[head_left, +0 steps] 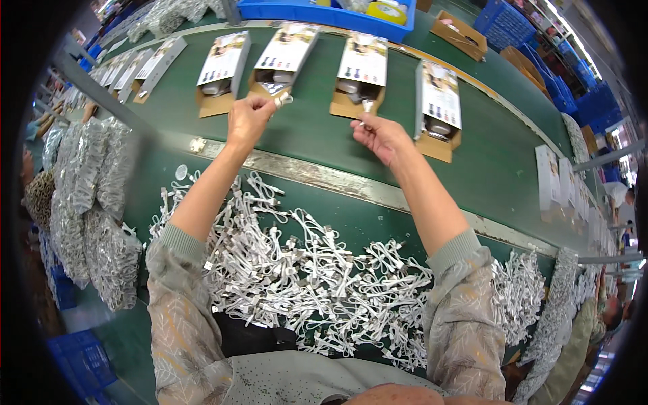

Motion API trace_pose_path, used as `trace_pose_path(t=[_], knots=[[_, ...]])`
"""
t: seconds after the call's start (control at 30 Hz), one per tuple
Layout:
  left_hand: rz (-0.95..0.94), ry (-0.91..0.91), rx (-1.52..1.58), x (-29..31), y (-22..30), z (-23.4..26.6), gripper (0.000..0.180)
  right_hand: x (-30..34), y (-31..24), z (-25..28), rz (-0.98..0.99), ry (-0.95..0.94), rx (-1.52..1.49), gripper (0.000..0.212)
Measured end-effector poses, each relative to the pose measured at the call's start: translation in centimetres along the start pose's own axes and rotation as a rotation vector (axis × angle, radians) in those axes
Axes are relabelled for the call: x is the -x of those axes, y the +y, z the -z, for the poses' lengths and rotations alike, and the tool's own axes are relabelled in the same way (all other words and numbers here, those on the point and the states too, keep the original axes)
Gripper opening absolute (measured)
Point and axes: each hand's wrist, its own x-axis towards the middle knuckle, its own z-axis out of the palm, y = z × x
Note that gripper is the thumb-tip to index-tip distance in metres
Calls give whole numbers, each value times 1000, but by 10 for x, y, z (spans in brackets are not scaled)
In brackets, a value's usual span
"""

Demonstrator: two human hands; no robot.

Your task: The person takes white cables from a pile and places them into product boxes on a conveyor belt by hand.

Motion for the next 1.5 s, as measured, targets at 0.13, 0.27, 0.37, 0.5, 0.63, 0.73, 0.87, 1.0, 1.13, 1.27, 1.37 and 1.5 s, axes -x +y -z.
trace_pose_path(t=[0.13,0.27,0.37,0.5,0.63,0.73,0.87,1.0,1.13,1.27,1.37,1.5], knots=[[61,184,51,-27,-8,-19,22,-42,-6,16,38,135,-154,15],[93,190,2,-55,-34,-38,19,-54,-13,9,129,200,-312,19],[-78,192,38,-65,-37,-60,31,-73,-22,26,204,194,-362,19],[-284,-263,-103,-11,18,-52,34,-73,-25,81,187,374,-261,22],[-398,-740,-267,63,45,-2,27,-42,-25,95,198,447,-195,22],[-501,-962,-404,110,43,14,32,-45,-36,122,286,485,-328,19],[-440,-909,-530,144,37,21,24,-54,-49,126,322,486,-515,20],[-342,-926,-495,138,33,25,17,-49,-49,125,391,714,-146,23],[-153,-753,-396,133,42,33,17,-35,-53,135,347,942,435,48],[11,-511,-161,104,52,12,20,-5,-43,153,543,1124,819,55],[-95,-356,-158,70,43,-24,23,42,-19,122,631,780,913,48],[-78,-343,-195,34,54,-82,19,121,10,89,437,334,1158,42]])
